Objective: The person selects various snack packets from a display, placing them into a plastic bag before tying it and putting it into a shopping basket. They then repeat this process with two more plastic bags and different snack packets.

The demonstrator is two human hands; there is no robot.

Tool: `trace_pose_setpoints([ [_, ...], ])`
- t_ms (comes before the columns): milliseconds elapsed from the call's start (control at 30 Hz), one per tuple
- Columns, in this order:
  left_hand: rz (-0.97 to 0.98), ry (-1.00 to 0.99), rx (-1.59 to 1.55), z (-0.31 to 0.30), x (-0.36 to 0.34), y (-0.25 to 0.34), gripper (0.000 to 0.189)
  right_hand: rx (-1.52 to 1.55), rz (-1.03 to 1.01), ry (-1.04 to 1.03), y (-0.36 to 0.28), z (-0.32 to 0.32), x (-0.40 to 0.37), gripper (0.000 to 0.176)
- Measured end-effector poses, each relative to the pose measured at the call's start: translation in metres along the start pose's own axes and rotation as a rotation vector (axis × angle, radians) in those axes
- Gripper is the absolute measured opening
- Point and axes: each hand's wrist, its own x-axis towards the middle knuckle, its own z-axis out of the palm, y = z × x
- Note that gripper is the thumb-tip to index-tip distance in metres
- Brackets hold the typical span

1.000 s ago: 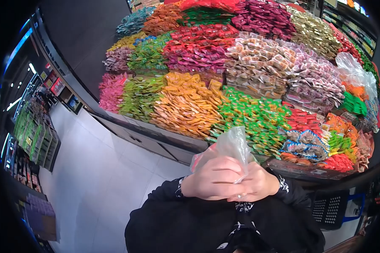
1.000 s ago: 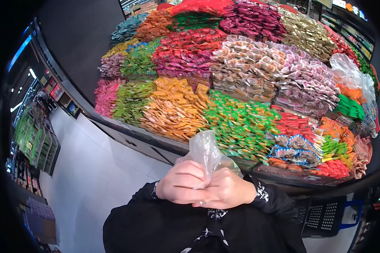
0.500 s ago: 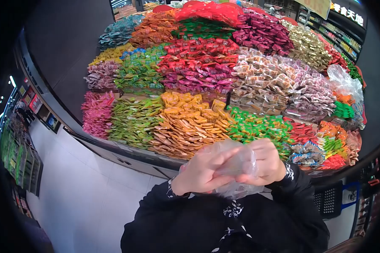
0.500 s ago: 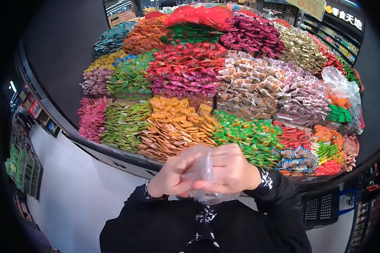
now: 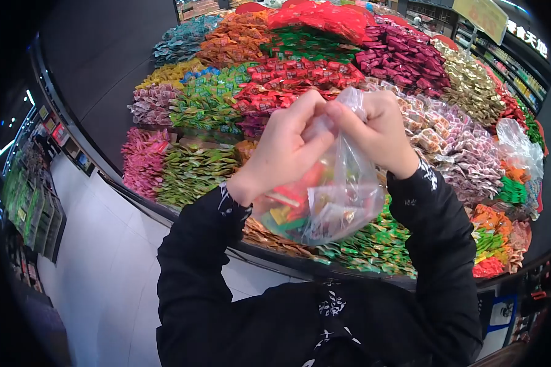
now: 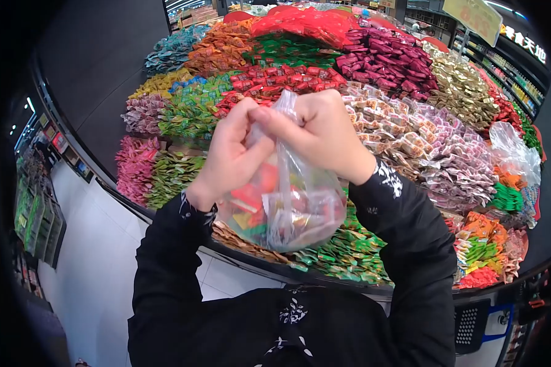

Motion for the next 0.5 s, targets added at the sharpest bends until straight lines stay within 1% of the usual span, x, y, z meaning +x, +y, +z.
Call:
trace_pose_setpoints([
  [33,0.037,0.06,0.007,0.002,0.005,-0.014,0.017,0.016,0.017,0.004,0.004,0.002,0.004,0.038],
  [133,0.018,0.119,0.115,-0.007,0.012,-0.046,0.019,-0.065,0.083,0.005,0.036,0.006,0.01,0.035],
  [200,0.033,0.153,0.108,-0.015,0.015,-0.068,0.021,-0.042,0.116,0.018,0.051,0.001,0.02,0.038],
  [267,0.068,0.169,0.121,-0.03,0.016,-0.103,0.021,-0.027,0.144,0.077,0.087,-0.002,0.023,0.041],
  [300,-0.063,0.157,-0.001,-0.039,0.014,-0.121,0.02,0.065,0.177,0.085,0.1,-0.007,0.022,0.043],
  [333,-0.111,0.149,-0.107,-0.048,0.011,-0.13,0.018,0.158,0.209,0.093,0.113,-0.014,0.022,0.045],
  [367,-0.16,0.139,-0.213,-0.057,0.007,-0.137,0.017,0.154,0.313,0.108,0.121,-0.02,0.018,0.047],
  [433,-0.249,0.088,-0.461,-0.081,-0.001,-0.148,0.015,0.04,0.468,0.121,0.134,-0.031,0.011,0.052],
  [500,-0.336,0.014,-0.755,-0.104,-0.009,-0.158,0.017,-0.164,0.58,0.156,0.141,-0.037,0.007,0.056],
])
